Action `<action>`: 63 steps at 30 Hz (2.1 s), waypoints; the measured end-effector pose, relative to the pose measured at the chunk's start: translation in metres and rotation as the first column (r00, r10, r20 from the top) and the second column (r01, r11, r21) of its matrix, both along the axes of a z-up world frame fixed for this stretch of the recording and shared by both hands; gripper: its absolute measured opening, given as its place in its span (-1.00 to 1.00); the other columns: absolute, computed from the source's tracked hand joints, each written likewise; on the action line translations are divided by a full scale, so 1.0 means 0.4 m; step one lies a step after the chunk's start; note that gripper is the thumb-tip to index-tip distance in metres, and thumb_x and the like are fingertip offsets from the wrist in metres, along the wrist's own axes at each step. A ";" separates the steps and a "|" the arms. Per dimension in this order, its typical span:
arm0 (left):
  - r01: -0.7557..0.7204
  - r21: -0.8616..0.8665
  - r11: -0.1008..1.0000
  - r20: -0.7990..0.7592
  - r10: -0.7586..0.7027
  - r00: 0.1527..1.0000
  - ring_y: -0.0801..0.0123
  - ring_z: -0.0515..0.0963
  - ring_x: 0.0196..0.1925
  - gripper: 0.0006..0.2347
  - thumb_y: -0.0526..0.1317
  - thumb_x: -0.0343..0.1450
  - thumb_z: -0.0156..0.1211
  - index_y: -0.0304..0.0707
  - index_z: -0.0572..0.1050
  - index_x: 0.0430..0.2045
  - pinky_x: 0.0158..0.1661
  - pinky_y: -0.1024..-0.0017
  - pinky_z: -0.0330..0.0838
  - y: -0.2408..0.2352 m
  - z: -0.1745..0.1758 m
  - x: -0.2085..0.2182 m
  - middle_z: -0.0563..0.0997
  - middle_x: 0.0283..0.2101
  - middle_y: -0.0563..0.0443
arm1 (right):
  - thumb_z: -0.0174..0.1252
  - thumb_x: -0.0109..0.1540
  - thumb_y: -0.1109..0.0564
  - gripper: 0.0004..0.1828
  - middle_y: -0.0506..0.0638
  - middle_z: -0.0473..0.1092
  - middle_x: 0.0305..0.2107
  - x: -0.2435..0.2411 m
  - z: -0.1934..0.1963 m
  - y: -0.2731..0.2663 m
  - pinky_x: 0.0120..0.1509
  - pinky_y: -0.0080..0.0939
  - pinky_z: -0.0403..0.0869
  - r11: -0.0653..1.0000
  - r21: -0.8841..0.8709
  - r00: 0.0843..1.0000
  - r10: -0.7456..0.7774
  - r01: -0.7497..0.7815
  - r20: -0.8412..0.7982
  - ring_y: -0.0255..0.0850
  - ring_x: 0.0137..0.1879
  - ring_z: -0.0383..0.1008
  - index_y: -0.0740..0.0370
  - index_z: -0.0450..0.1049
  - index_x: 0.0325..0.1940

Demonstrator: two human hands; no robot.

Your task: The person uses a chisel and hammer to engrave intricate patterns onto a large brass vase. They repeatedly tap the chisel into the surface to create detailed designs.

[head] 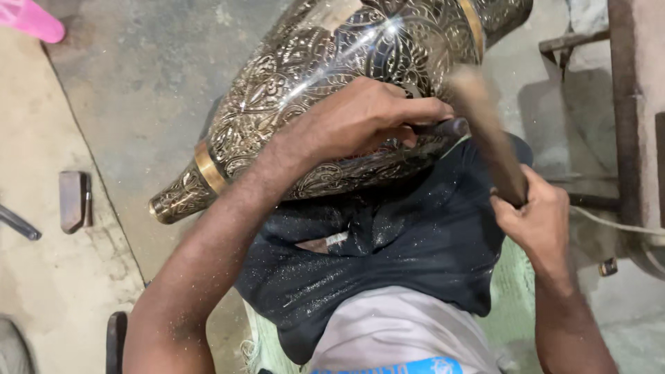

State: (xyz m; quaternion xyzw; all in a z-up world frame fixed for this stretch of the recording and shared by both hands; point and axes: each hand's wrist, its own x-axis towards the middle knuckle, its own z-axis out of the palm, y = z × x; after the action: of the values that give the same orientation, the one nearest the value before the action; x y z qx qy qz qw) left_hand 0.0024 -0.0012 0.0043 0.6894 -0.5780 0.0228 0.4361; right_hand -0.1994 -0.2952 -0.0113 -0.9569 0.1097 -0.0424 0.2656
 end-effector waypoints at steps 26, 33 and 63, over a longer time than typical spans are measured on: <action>-0.032 0.016 0.999 -0.090 0.033 0.995 0.25 0.76 -0.13 -0.69 -0.30 0.51 0.38 -0.13 0.41 0.10 -0.11 0.29 0.64 0.040 0.028 -0.014 0.71 -0.16 0.01 | 0.44 0.25 0.22 -0.75 -0.03 0.45 -0.40 -0.041 -0.011 0.013 -0.16 -0.36 0.40 0.976 0.216 0.998 -0.021 0.032 -0.053 -0.41 -0.27 0.38 0.33 0.48 -0.14; -0.098 0.000 0.995 0.014 0.098 0.995 0.21 0.71 -0.27 -0.61 -0.29 0.48 0.44 -0.03 0.48 0.20 -0.28 0.25 0.59 0.042 -0.015 -0.036 0.66 -0.32 -0.05 | 0.36 0.25 0.20 -0.69 -0.03 0.52 -0.28 -0.045 -0.001 0.029 -0.06 -0.33 0.47 0.985 0.168 0.996 0.059 -0.046 -0.073 -0.41 -0.18 0.48 0.31 0.47 0.03; -0.086 0.077 0.993 0.086 0.079 0.993 0.10 0.66 -0.40 -0.75 -0.19 0.55 0.25 0.10 0.47 0.11 -0.48 0.14 0.50 0.044 -0.005 -0.038 0.61 -0.41 -0.13 | 0.26 0.31 0.35 -0.85 -0.11 0.41 -0.30 -0.023 0.039 0.062 -0.15 -0.44 0.51 0.885 0.463 0.917 -0.148 -0.044 0.370 -0.40 -0.21 0.50 0.25 0.41 -0.24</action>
State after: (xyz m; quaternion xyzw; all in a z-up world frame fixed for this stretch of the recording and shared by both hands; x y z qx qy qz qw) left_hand -0.0128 0.0163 0.0023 0.7282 -0.5669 0.0460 0.3825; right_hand -0.2085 -0.2704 0.0044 -0.8340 0.0869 -0.2141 0.5011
